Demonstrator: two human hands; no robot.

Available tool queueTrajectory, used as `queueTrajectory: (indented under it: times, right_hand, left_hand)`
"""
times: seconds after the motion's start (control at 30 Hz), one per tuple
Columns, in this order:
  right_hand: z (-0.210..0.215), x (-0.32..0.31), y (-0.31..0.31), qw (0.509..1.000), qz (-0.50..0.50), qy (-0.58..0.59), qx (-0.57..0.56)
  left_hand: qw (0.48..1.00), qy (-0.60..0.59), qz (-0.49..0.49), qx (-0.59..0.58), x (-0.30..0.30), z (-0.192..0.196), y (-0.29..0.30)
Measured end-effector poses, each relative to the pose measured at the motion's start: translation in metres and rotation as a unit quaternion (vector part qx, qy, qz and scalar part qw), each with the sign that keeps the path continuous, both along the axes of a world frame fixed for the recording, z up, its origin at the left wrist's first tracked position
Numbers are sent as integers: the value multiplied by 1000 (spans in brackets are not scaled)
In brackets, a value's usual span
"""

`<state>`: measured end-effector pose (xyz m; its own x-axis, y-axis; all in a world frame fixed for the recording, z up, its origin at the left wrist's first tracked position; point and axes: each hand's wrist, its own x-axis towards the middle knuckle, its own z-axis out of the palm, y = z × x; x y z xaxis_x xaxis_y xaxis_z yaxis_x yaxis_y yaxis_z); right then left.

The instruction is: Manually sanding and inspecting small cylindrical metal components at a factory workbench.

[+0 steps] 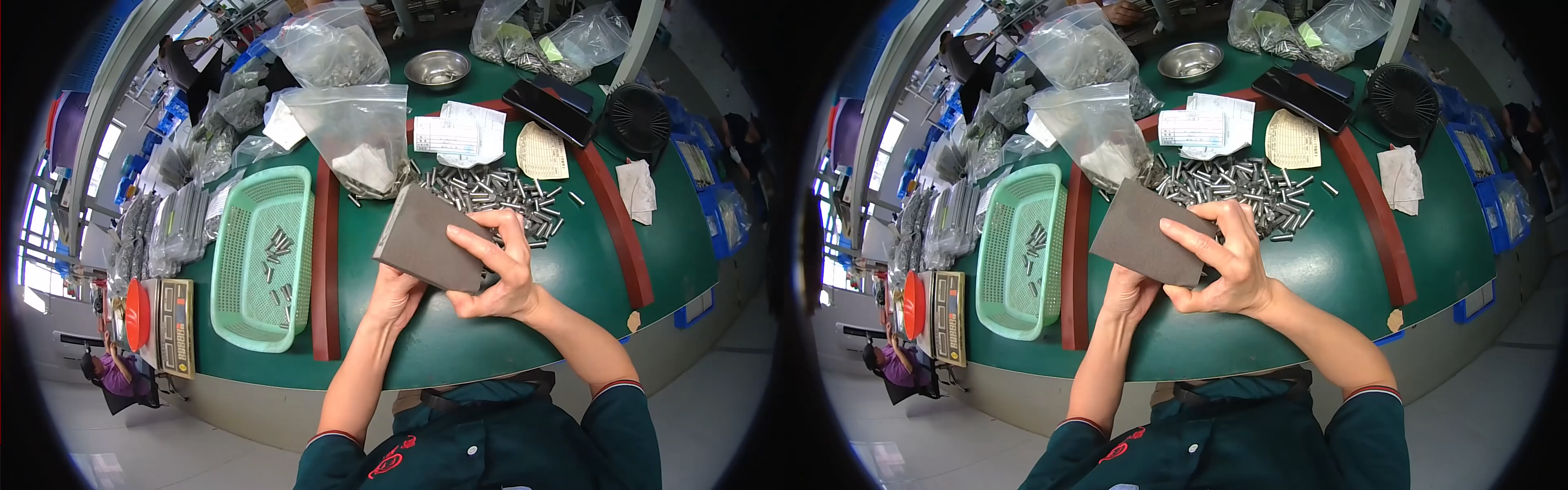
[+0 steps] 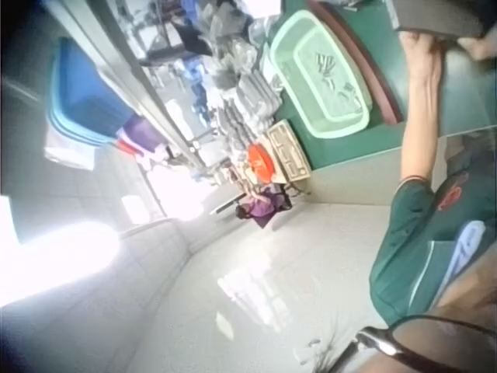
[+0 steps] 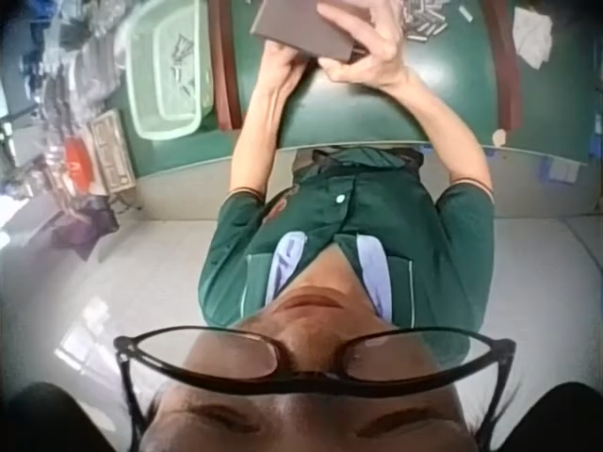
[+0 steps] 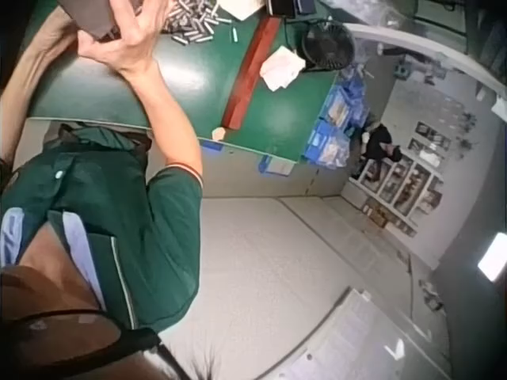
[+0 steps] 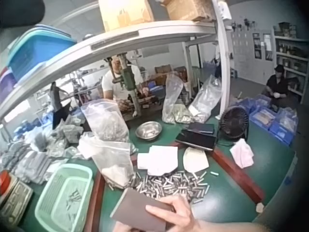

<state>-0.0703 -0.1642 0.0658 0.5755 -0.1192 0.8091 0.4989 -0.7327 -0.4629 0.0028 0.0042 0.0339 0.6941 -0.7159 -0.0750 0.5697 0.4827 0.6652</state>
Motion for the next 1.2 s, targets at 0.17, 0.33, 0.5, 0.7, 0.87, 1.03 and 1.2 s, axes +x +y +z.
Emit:
queueTrajectory:
  times: [0.17, 0.33, 0.5, 0.7, 0.87, 1.03, 1.2]
  right_hand:
    - [1, -2, 0, 998, -18, -41, -37]
    - [-6, 10, -17, 994, -103, 29, -27]
    - [5, -8, 10, 996, 42, -34, -71]
    - [-10, 8, -19, 995, -101, -10, -15]
    - [0, 2, -2, 997, 19, -24, -65]
    - [-10, 11, -28, 989, -131, 15, 59]
    - [3, -11, 13, 999, 16, -4, -43]
  left_hand:
    - [991, 11, 91, 101, -12, 19, -10]
    - [969, -185, -133, -97, 20, -16, 0]
    - [993, 48, -97, -39, 14, -39, 14]
    - [996, -78, -31, -13, 5, -7, 2]
    - [986, 43, 106, 120, -16, 16, -13]
    - [995, -86, -36, -31, 4, -3, -3]
    - [986, -6, 102, 130, -11, 4, -10]
